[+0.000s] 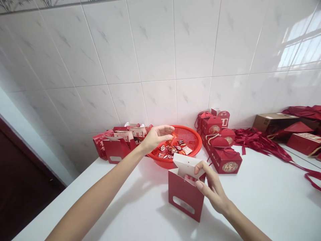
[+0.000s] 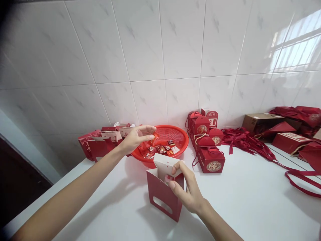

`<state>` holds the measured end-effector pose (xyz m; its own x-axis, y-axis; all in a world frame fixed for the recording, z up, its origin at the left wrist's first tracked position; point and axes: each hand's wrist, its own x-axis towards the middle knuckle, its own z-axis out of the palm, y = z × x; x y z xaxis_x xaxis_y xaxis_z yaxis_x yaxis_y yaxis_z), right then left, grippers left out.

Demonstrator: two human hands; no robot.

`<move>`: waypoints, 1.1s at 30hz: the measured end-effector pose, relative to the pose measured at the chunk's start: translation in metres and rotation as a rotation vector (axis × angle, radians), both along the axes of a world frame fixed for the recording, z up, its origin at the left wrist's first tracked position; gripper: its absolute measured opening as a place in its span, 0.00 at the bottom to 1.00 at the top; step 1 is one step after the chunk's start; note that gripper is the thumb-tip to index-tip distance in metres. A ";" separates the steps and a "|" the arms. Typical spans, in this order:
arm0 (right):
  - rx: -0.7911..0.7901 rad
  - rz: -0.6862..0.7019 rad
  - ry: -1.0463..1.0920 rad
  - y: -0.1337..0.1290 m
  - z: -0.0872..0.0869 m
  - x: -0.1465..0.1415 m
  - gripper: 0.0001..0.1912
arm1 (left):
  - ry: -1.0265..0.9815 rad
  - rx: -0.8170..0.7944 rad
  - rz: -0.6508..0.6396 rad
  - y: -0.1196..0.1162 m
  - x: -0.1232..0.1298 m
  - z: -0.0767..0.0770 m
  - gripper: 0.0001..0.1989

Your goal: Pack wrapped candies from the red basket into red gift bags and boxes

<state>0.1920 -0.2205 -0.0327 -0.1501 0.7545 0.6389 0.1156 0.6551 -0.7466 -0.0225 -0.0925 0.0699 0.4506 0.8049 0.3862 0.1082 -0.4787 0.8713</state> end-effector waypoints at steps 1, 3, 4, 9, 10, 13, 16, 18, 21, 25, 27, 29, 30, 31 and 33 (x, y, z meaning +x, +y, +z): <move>-0.004 0.003 0.004 0.000 0.001 0.000 0.16 | -0.018 -0.010 -0.045 -0.013 0.003 0.003 0.18; -0.009 0.009 0.011 -0.001 0.002 -0.001 0.16 | -0.007 -0.080 -0.154 -0.038 0.010 0.005 0.16; -0.008 0.007 0.012 -0.001 0.002 -0.001 0.16 | 0.011 -0.117 -0.209 -0.049 0.013 0.006 0.15; 0.018 -0.018 -0.017 0.000 0.000 0.001 0.15 | 0.196 -0.005 -0.272 -0.079 0.019 0.005 0.12; 0.019 -0.018 -0.018 0.000 0.000 0.002 0.15 | 0.239 0.061 -0.249 -0.082 0.017 0.005 0.12; 0.012 -0.017 -0.018 0.000 0.000 0.002 0.15 | 0.346 0.164 -0.191 -0.086 0.007 0.002 0.16; 0.018 -0.022 -0.021 0.001 -0.001 0.002 0.15 | 0.397 0.106 -0.157 -0.086 -0.003 -0.008 0.31; 0.056 -0.045 -0.024 0.002 -0.003 0.002 0.14 | 0.349 0.017 -0.157 -0.086 -0.008 -0.019 0.36; 0.147 -0.106 -0.013 0.004 -0.009 0.002 0.11 | 0.246 -0.081 -0.137 -0.088 -0.012 -0.032 0.36; 0.210 -0.168 -0.001 0.007 -0.015 0.003 0.22 | 0.221 -0.053 -0.052 -0.093 -0.021 -0.041 0.31; 0.180 -0.179 -0.016 0.007 -0.015 0.003 0.27 | 0.250 -0.017 -0.024 -0.096 -0.026 -0.043 0.24; 0.137 -0.184 -0.041 0.008 -0.015 0.002 0.27 | 0.274 0.056 0.026 -0.098 -0.030 -0.047 0.20; 0.123 -0.183 -0.055 0.008 -0.015 0.001 0.24 | 0.279 0.109 0.057 -0.099 -0.031 -0.050 0.19; 0.116 -0.184 -0.066 0.008 -0.015 0.000 0.19 | 0.279 0.166 0.083 -0.099 -0.031 -0.053 0.19; 0.098 -0.191 -0.068 0.009 -0.016 -0.001 0.09 | 0.272 0.285 0.096 -0.101 -0.029 -0.059 0.17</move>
<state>0.1908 -0.2110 -0.0487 -0.0555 0.7080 0.7040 0.2929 0.6856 -0.6664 -0.0518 -0.1930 0.0111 0.4952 0.7260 0.4773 0.3724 -0.6737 0.6383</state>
